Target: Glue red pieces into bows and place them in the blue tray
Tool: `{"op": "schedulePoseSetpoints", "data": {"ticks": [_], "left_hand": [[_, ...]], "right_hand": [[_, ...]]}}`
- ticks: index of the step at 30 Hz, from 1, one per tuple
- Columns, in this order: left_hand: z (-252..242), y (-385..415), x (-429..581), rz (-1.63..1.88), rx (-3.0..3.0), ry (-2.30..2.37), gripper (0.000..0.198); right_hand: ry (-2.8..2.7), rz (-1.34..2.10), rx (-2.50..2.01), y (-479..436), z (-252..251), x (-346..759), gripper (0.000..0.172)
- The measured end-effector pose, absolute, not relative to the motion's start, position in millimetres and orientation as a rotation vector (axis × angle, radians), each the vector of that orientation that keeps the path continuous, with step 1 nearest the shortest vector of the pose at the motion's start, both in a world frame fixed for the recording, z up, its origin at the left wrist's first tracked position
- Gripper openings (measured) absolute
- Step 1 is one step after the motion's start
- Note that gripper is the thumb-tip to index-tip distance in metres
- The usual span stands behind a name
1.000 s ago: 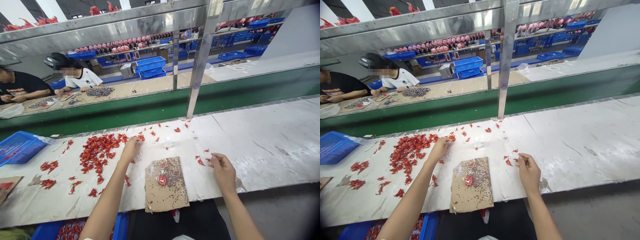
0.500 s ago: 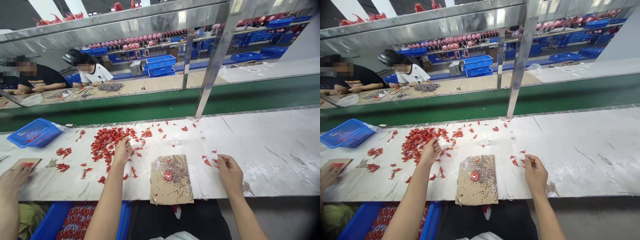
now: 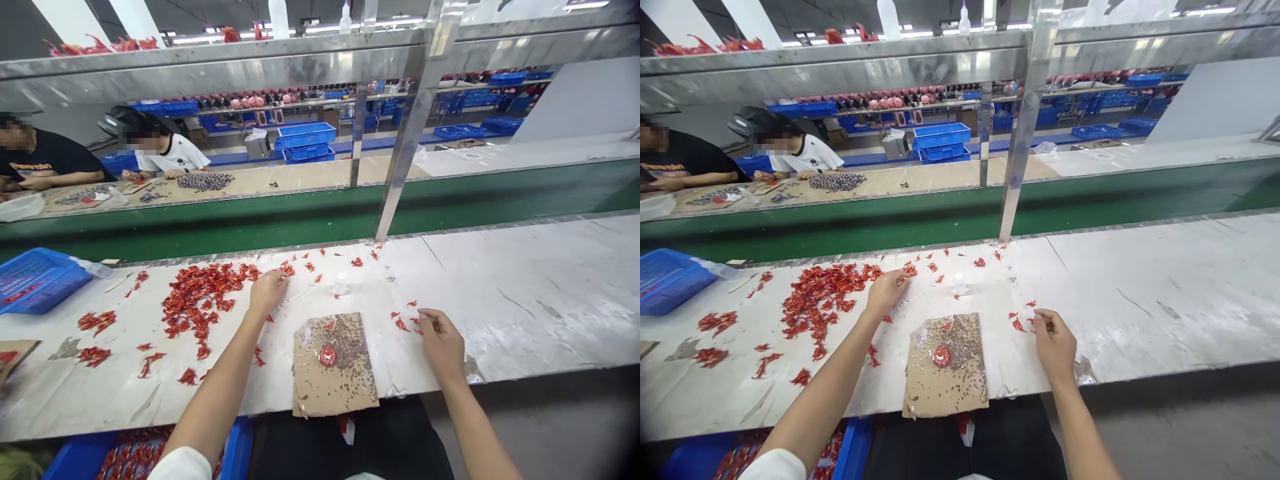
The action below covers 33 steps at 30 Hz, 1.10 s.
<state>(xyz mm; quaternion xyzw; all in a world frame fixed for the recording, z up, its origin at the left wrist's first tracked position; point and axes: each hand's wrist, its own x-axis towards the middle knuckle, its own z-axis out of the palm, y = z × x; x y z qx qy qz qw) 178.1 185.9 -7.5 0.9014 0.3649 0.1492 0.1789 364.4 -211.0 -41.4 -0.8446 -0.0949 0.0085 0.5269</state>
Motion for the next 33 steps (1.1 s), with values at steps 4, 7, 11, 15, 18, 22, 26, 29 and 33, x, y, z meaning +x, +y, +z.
{"op": "schedulePoseSetpoints", "data": {"ticks": [4,7,11,15,18,22,26,29,33], "left_hand": [[-10.7,189.9,181.2,0.411,2.591,1.087,0.031],[-12.1,193.5,185.1,0.398,2.601,1.1,0.032],[-13.8,194.8,190.2,0.422,2.561,1.106,0.031],[-16.3,194.1,190.8,0.487,2.428,1.119,0.034],[-16.1,197.8,188.7,0.515,2.3,1.102,0.042],[-9.2,208.7,188.1,0.56,2.187,1.093,0.048],[-0.2,217.1,195.4,0.541,2.161,1.051,0.05],[2.7,220.9,202.4,0.464,2.213,1.008,0.044],[2.6,226.6,204.4,0.467,2.332,1.088,0.038]], "right_hand": [[-0.233,0.035,-2.035,-210.2,-41.9,365.0,0.03],[-0.246,0.051,-2.038,-210.1,-41.6,365.5,0.029],[-0.267,0.059,-2.046,-210.2,-40.3,365.6,0.025],[-0.27,0.059,-2.042,-208.9,-41.0,366.2,0.025],[-0.289,0.046,-2.044,-207.8,-43.4,367.3,0.025],[-0.312,0.036,-2.046,-207.5,-46.8,368.8,0.023],[-0.318,0.04,-2.053,-207.9,-46.9,369.5,0.024],[-0.329,0.047,-2.054,-207.9,-44.8,368.9,0.025],[-0.328,0.047,-2.058,-207.8,-42.5,368.0,0.026]]}}
